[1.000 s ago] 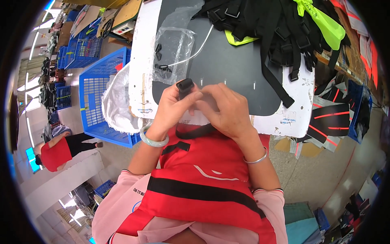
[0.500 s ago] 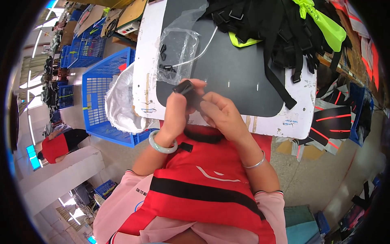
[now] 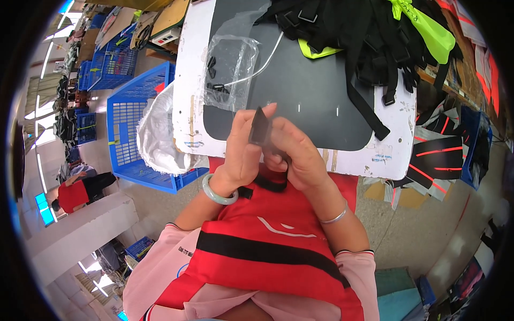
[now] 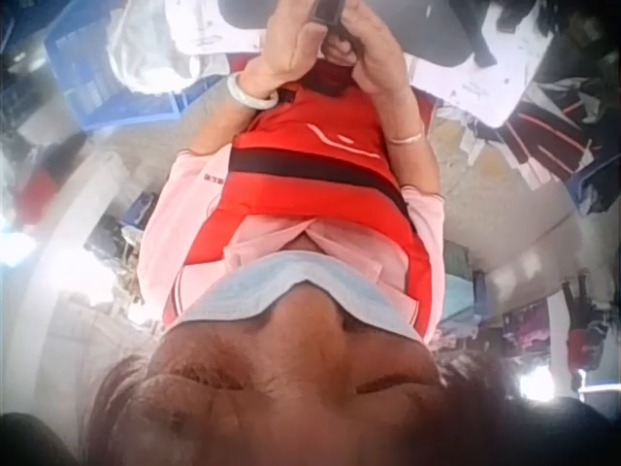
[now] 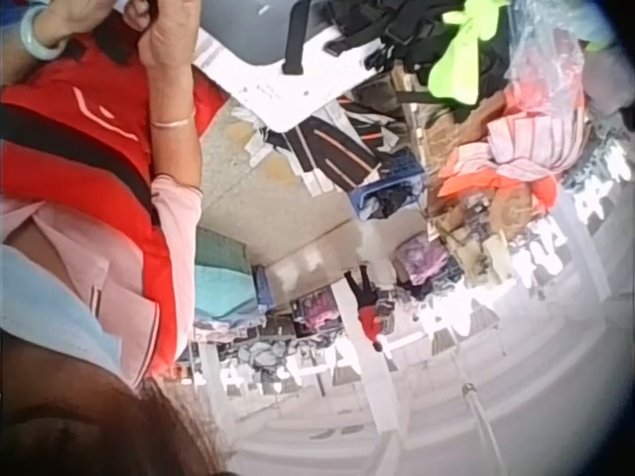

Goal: Threading and attaching plastic buckles onto black webbing straps on an assembly line.

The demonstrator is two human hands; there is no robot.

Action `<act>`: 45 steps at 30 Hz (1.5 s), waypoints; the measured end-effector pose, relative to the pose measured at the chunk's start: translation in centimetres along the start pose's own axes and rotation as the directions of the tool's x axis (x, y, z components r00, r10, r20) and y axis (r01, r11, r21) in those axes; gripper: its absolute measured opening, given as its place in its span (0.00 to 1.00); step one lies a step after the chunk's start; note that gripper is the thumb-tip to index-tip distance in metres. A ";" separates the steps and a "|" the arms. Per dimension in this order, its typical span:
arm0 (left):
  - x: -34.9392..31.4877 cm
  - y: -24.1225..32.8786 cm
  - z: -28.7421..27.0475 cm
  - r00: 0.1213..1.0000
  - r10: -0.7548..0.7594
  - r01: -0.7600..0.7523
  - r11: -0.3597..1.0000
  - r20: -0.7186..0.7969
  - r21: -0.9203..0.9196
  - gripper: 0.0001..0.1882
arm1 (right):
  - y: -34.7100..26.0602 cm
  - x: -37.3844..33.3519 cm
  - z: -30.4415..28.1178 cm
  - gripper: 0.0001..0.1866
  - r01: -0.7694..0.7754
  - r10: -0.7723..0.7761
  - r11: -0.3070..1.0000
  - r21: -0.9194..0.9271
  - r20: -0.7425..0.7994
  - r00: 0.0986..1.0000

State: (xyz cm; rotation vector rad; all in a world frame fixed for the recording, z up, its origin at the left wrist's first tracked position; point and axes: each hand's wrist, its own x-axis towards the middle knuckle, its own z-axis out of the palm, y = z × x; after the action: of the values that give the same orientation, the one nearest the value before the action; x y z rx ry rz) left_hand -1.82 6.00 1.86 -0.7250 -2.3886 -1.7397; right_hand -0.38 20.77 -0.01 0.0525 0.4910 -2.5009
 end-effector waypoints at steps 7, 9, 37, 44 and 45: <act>0.8 -0.4 -2.0 0.973 -0.119 0.079 0.977 0.199 0.200 0.19 | -1.1 -0.2 0.4 0.13 0.090 -0.215 0.813 -0.576 -0.152 0.965; 0.9 0.0 -2.5 0.951 -0.225 0.198 0.970 0.212 0.143 0.17 | -1.7 -0.4 -0.6 0.12 0.075 -0.153 0.859 -0.506 -0.113 0.982; 1.0 0.1 -4.3 0.868 -0.241 0.158 0.963 0.434 0.219 0.14 | -4.4 -0.7 0.8 0.12 -0.197 -0.062 0.166 -0.966 -0.210 0.976; 0.5 0.3 -3.2 0.827 -0.475 0.557 0.766 0.301 -0.321 0.15 | -2.0 -0.6 -0.6 0.19 0.055 -0.174 0.513 -0.857 -0.041 0.984; 0.0 -0.3 -3.1 0.826 -0.476 0.558 0.765 0.301 -0.321 0.15 | -1.6 -0.5 -0.5 0.19 0.055 -0.174 0.514 -0.856 -0.041 0.984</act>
State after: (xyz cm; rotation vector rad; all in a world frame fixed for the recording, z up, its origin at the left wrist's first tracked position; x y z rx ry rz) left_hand -2.53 3.03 2.64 -0.2728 -2.5690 -2.5436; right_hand -0.91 22.49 0.12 -0.2268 1.7917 -2.0861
